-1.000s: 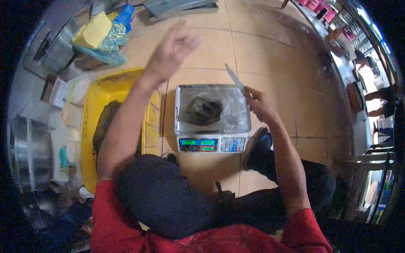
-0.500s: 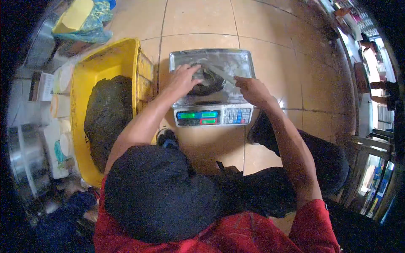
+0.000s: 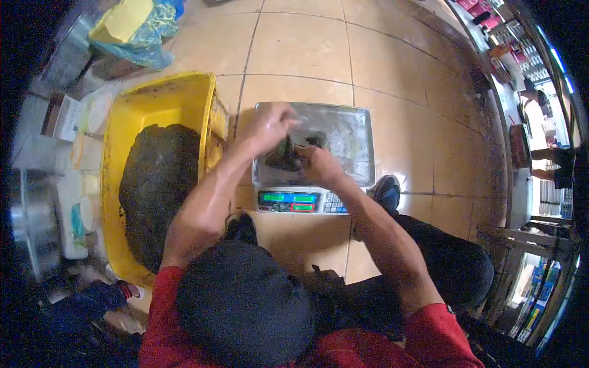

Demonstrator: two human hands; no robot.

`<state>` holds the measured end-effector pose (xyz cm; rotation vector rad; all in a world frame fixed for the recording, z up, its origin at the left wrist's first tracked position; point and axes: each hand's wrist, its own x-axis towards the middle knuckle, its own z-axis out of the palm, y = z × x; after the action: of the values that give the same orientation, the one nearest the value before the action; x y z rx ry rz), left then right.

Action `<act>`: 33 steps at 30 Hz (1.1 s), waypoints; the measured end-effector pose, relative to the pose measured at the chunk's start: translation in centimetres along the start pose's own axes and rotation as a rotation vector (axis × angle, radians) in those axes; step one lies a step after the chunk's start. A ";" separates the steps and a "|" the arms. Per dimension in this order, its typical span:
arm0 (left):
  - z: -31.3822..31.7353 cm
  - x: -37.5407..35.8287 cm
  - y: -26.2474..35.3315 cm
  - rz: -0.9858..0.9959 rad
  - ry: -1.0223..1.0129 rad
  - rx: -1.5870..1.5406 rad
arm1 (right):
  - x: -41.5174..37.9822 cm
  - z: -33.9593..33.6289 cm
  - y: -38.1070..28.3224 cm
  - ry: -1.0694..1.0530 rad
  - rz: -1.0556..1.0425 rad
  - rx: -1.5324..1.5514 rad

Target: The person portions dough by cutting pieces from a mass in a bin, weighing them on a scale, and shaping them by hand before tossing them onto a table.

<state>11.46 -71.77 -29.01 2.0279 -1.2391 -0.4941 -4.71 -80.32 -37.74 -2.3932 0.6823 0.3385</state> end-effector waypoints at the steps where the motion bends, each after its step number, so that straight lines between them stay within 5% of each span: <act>1: -0.8 0.4 -1.4 -0.053 0.010 -0.071 | -1.0 -0.9 -0.3 -0.095 -0.054 0.144; 3: -3.3 -0.4 -2.4 -0.056 0.241 -0.308 | -4.5 -5.5 -0.9 -0.284 -0.157 0.435; 5: -6.4 -2.6 -3.2 -0.102 0.666 -0.415 | -7.0 -8.7 -2.2 -0.707 -0.142 0.418; 7: -8.1 -6.9 -5.7 -0.043 0.937 -0.215 | -7.3 -7.6 0.8 -0.339 -0.342 0.342; 9: -8.7 -12.3 -11.5 -0.137 0.955 0.432 | -5.8 -7.5 2.4 -0.183 -0.032 0.538; 11: -8.8 -20.3 -24.6 -0.590 0.441 0.967 | -6.0 -8.9 2.1 0.031 0.067 0.573; 12: -9.5 -22.5 -25.3 -1.007 0.167 0.788 | -5.4 -8.8 3.1 0.150 0.063 0.563; 15: -9.1 -20.9 -15.5 -0.882 0.586 1.007 | -4.6 -6.4 6.6 0.364 0.095 0.236; 17: -7.6 -15.3 -11.3 -0.230 0.689 0.790 | -4.6 -4.2 7.6 0.396 0.118 0.072; 18: -5.6 -12.2 -9.5 -0.022 0.622 0.685 | -4.4 -2.9 8.0 0.440 0.148 0.030; 20: 0.0 -8.1 -1.6 -0.034 0.364 0.341 | -3.9 -0.4 9.6 0.534 0.164 -0.151; 22: 6.1 -6.4 0.7 0.391 0.079 0.461 | -4.9 0.7 9.9 0.764 -0.164 -0.396; 23: 9.0 -6.3 -0.2 0.485 0.009 0.526 | -4.7 2.4 9.7 0.627 0.134 0.117; 24: 11.9 -6.2 -1.1 0.582 -0.059 0.583 | -6.2 1.8 9.5 0.505 -0.410 -0.424; 26: 13.9 -5.0 -2.0 0.592 -0.070 0.624 | -6.3 4.4 7.9 0.319 -0.117 -0.066; 30: 13.3 -2.4 -4.0 0.708 0.056 0.630 | -4.8 4.1 5.3 0.281 -0.131 -0.376; 33: 12.1 1.3 -4.9 0.177 -0.008 0.135 | -3.4 4.6 4.7 0.391 -0.163 -0.320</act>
<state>7.43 -75.85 -40.76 2.0041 -1.4759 -0.3418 -10.49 -79.32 -42.29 -2.8371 0.6319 -0.1041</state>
